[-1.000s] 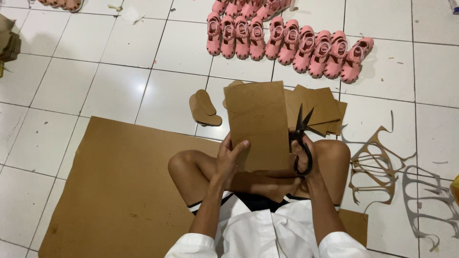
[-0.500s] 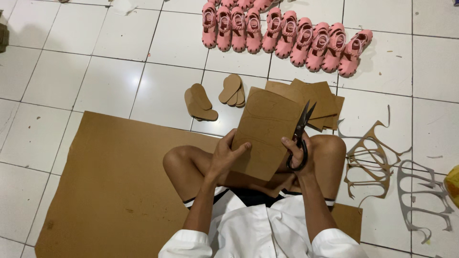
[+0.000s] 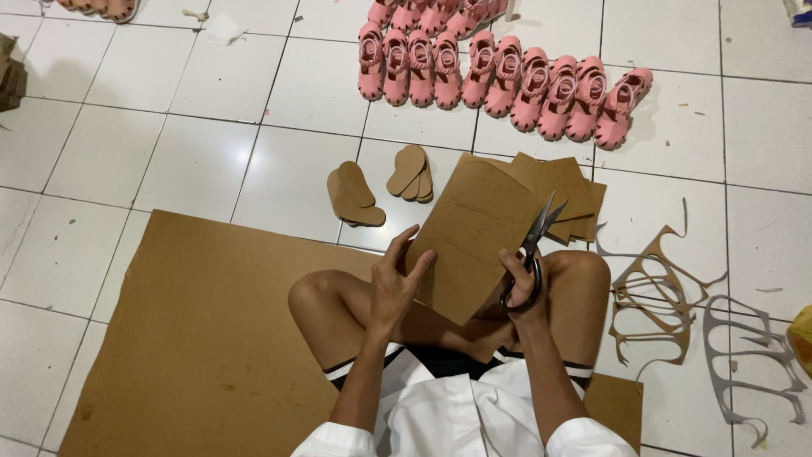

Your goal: The person sits on the floor and uses scissors to trim the edges of cardboard shoe insoles, working one insole at a time and placing finished insoles with a stack of completed pairs on the floor.

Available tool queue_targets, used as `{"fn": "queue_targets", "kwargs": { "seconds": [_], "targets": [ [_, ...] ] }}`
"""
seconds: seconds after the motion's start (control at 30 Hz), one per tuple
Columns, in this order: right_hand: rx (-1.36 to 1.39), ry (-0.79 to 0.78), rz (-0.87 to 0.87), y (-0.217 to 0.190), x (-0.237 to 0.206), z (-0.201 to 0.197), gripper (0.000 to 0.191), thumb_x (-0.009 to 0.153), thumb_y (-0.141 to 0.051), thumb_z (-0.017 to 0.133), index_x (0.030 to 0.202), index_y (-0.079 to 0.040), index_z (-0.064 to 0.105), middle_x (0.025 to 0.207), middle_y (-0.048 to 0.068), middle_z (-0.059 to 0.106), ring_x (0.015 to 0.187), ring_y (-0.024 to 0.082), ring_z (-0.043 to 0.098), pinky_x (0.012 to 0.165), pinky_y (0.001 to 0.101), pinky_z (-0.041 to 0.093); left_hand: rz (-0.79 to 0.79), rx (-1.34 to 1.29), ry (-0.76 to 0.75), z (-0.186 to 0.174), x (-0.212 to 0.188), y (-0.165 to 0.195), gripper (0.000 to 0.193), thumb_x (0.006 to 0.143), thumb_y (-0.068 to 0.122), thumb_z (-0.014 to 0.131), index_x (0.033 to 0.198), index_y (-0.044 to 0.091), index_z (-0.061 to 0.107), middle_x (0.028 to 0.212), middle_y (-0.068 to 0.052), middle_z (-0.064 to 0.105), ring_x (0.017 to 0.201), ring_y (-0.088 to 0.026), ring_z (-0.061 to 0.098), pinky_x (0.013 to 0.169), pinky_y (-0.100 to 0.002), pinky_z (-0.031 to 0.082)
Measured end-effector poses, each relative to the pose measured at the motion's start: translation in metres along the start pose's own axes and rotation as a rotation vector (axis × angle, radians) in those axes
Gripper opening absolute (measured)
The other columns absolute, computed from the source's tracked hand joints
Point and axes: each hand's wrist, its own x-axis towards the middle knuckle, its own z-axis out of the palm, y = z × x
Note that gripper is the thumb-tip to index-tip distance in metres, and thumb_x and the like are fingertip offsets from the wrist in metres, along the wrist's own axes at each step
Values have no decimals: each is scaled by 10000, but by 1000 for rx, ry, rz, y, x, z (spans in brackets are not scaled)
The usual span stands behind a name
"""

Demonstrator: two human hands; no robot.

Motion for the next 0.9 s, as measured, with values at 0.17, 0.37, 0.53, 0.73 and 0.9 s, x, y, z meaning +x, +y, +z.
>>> {"fn": "queue_targets", "kwargs": {
  "seconds": [0.17,0.37,0.53,0.73,0.9],
  "targets": [
    [210,143,44,11,9,0,287,913,-215,765,865,-130,495,650,-54,426,502,82,423,485,258,360,101,-45,219,-2,-2,-36,602,1017,129,767,1500,-29,443,1416,-248,588,1304,-336,568,1043,-413,491],
    [305,217,38,13,4,1,298,891,-168,799,903,-145,502,687,-33,460,517,102,474,492,265,397,-274,-569,-109,-1,-14,-36,489,964,168,696,1386,5,511,1051,-120,720,924,-168,702,747,-323,594],
    [111,204,-232,9,1,5,413,928,-77,818,1171,-67,485,958,10,534,771,120,526,691,276,448,-166,-421,-14,2,-10,-10,320,981,144,681,1223,-21,554,960,-97,744,825,-123,718,656,-261,616],
    [-387,301,-388,-3,-7,10,569,993,-145,779,1405,67,450,1246,124,614,1065,193,594,932,306,488,-140,-421,28,13,-15,0,364,970,114,701,1263,-14,525,965,-117,717,832,-123,691,698,-249,586],
    [-333,225,-424,4,-3,4,500,982,-143,770,1354,57,501,1206,83,632,1059,152,598,939,282,484,-245,-508,-17,10,-19,-21,462,939,114,722,1316,-17,489,1026,-127,746,889,-152,714,747,-288,600]
  ]
}}
